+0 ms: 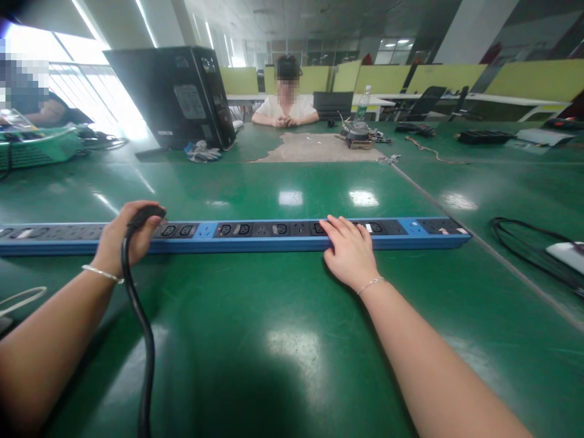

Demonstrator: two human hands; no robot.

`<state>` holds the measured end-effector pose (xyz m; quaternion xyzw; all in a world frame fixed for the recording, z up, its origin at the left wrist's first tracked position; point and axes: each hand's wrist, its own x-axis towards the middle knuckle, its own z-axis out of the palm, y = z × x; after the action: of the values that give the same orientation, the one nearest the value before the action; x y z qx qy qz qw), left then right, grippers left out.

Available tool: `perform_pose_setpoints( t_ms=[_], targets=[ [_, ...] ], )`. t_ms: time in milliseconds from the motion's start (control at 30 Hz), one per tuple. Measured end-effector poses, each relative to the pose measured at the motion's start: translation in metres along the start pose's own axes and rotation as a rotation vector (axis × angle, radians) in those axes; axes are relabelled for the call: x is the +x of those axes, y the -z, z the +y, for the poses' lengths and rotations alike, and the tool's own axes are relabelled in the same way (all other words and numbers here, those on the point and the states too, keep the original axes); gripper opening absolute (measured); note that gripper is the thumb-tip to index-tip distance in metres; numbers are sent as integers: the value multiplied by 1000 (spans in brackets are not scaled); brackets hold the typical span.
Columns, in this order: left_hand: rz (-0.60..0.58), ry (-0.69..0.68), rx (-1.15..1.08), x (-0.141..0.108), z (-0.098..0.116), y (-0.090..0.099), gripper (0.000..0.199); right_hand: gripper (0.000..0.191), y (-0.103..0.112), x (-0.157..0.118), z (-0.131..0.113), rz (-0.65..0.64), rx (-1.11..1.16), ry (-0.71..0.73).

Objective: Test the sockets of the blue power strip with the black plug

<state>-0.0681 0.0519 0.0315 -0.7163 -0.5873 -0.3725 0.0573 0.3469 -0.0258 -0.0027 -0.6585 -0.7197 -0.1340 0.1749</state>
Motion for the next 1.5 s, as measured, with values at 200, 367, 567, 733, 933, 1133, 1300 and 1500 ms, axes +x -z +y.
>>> perform_pose_setpoints(
  t_ms=[200, 367, 567, 733, 933, 1133, 1300, 1500],
  targets=[
    [-257, 167, 55, 5, -44, 25, 38, 56, -1, 0, 0, 10, 13, 3],
    [-286, 90, 45, 7, -40, 27, 40, 57, -2, 0, 2, 8, 8, 6],
    [-337, 47, -2, 5, -39, 28, 47, 56, -2, 0, 3, 10, 1, 14],
    [-351, 51, 4, 6, -41, 30, 49, 56, -3, 0, 3, 11, 7, 13],
    [-352, 57, 24, 6, -44, 29, 48, 57, -2, 0, 3, 15, 7, 11],
    [-365, 48, -7, 6, -43, 31, 53, 60, -2, -1, 3, 14, 1, 18],
    [-379, 41, -30, 5, -45, 32, 56, 58, -2, -1, 3, 14, -6, 12],
    [-390, 10, -40, 6, -46, 32, 54, 58, -3, 0, 3, 9, -7, 11]
  ],
)
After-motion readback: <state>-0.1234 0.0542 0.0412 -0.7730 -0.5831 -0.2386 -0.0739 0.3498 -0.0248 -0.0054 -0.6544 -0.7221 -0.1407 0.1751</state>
